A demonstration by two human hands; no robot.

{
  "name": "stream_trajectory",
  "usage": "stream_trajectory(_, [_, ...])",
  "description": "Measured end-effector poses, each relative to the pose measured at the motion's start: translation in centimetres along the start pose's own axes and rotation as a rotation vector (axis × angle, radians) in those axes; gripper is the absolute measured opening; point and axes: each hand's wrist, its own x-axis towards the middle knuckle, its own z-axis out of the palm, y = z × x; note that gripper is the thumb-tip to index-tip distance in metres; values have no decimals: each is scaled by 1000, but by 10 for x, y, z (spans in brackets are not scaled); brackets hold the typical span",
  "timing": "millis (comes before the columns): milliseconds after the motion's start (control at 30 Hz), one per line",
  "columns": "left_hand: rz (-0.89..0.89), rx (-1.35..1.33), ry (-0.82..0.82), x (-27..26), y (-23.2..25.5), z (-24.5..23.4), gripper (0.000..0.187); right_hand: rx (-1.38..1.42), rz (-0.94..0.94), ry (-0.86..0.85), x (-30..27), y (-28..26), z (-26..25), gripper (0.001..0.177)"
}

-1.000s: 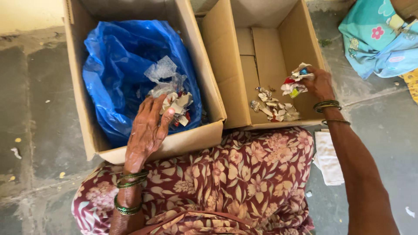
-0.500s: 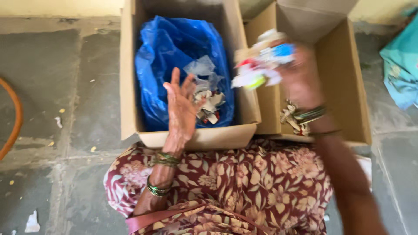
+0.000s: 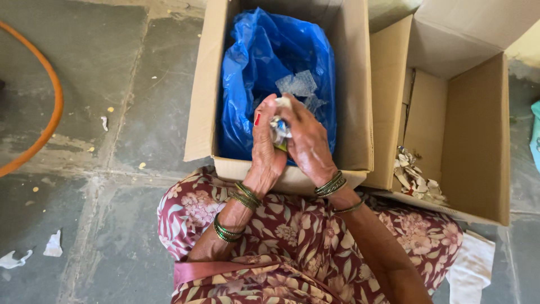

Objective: The person sits on the floor and sorts small pieces of waste by hand, picking items from a blue plastic bag inside a cardboard box and placing them into a second cardboard box. The person handles paper, plastic, and other small debris one at a time.

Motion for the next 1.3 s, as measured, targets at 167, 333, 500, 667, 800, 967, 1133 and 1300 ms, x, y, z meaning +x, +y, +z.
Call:
stream_trajectory(167, [15, -83, 24, -1, 4, 5, 31, -94, -74, -95, -5, -8, 4, 68])
stream_trajectory(333, [-76, -213, 34, -4, 12, 11, 27, 80, -55, -64, -8, -7, -1, 66])
stream_trajectory(500, [-81, -208, -38, 7, 9, 8, 19, 4, -61, -68, -7, -9, -10, 84])
stream_trajectory(667, [-158, -209, -134, 20, 7, -4, 21, -98, -46, -108, 3, -13, -18, 85])
stream_trajectory(800, [-144, -176, -162, 34, 1, -10, 21, -120, 28, -120, 10, -12, -22, 82])
stream_trajectory(967, [-52, -94, -98, 38, 0, -15, 26, 207, -47, -76, 8, -13, -36, 77])
stream_trajectory(1133, [15, -114, -44, 38, 4, -12, 25, 370, -73, -45, 4, -6, -30, 58])
stream_trajectory(1300, [9, -70, -5, 28, 17, -8, 27, 491, -26, 103, 7, 24, -25, 54])
